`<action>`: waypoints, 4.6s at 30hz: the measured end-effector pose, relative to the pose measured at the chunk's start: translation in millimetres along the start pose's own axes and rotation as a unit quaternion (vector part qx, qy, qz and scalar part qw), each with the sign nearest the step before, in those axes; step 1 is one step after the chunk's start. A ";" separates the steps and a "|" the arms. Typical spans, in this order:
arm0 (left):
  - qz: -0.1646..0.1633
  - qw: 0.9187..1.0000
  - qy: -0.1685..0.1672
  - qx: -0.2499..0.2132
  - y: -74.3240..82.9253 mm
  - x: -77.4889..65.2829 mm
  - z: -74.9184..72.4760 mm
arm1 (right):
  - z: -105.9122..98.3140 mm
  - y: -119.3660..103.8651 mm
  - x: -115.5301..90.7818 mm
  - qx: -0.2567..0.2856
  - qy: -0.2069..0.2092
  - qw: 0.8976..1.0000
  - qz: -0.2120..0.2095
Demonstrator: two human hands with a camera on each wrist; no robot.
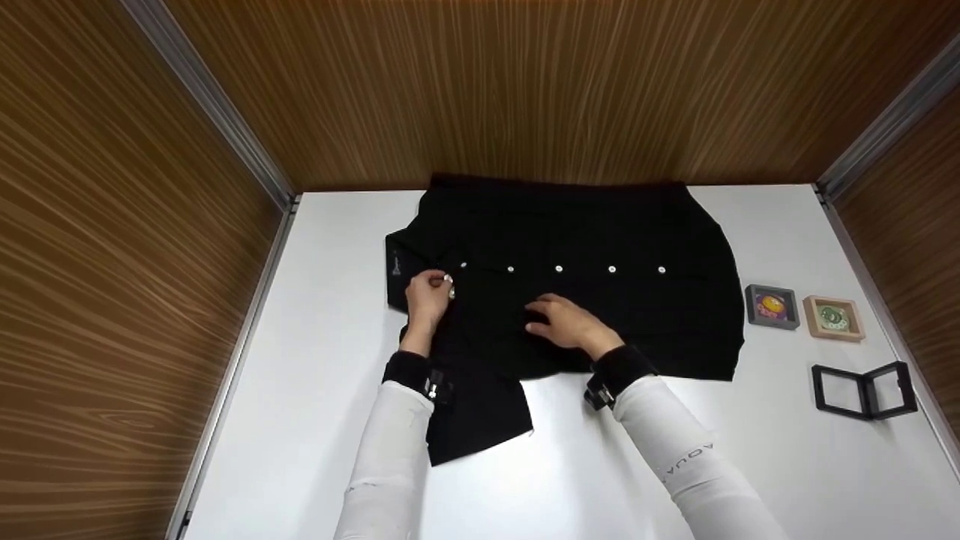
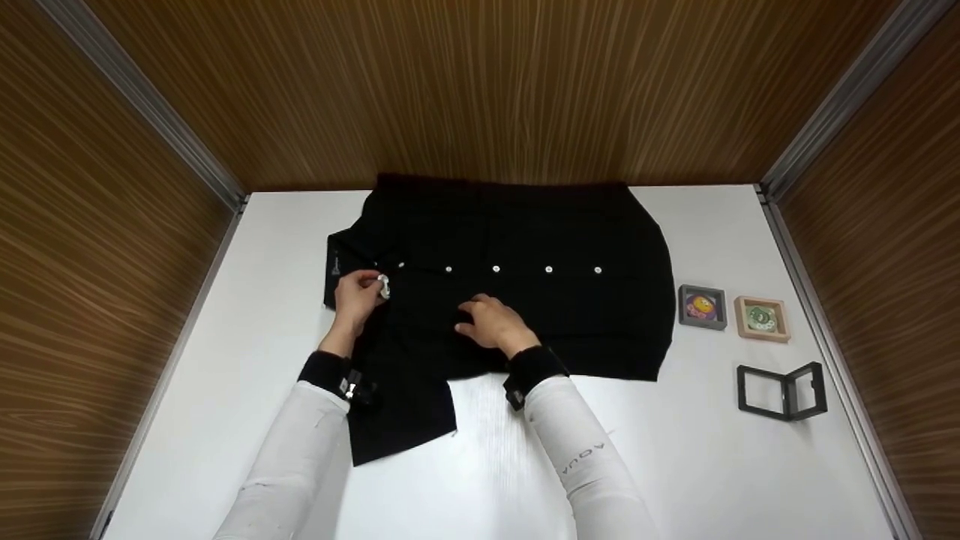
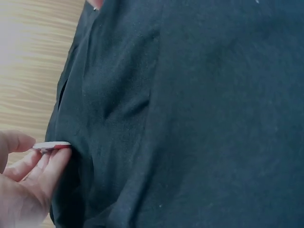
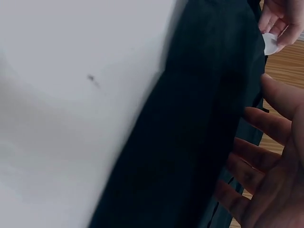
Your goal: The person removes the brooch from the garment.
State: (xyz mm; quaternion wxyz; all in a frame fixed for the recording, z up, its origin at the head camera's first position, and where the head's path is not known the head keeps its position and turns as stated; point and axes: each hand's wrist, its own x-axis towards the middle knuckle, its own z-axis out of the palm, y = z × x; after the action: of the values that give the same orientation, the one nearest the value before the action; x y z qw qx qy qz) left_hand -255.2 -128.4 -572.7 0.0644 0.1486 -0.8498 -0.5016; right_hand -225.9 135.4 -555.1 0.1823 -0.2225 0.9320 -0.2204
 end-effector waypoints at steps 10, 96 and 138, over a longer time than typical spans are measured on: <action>-0.035 0.996 -0.018 -0.075 -5.9 -1.5 2.7 | 0.6 4.4 -2.8 -0.003 0.011 1.000 -0.012; -0.177 0.924 -0.093 -0.326 -31.1 -6.2 0.2 | 57.1 -78.1 72.2 -0.108 0.074 0.991 -0.029; -0.132 0.954 -0.044 -0.267 -26.5 -18.3 8.3 | 60.9 -67.0 64.6 -0.063 0.048 0.996 -0.037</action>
State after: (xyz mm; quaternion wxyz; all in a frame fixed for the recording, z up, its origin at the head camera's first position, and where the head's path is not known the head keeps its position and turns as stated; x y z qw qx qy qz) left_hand -235.0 -127.7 -599.1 -0.0020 0.2143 -0.6596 -0.7204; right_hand -230.8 29.5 -588.7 0.1148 -0.2567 0.9430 -0.1782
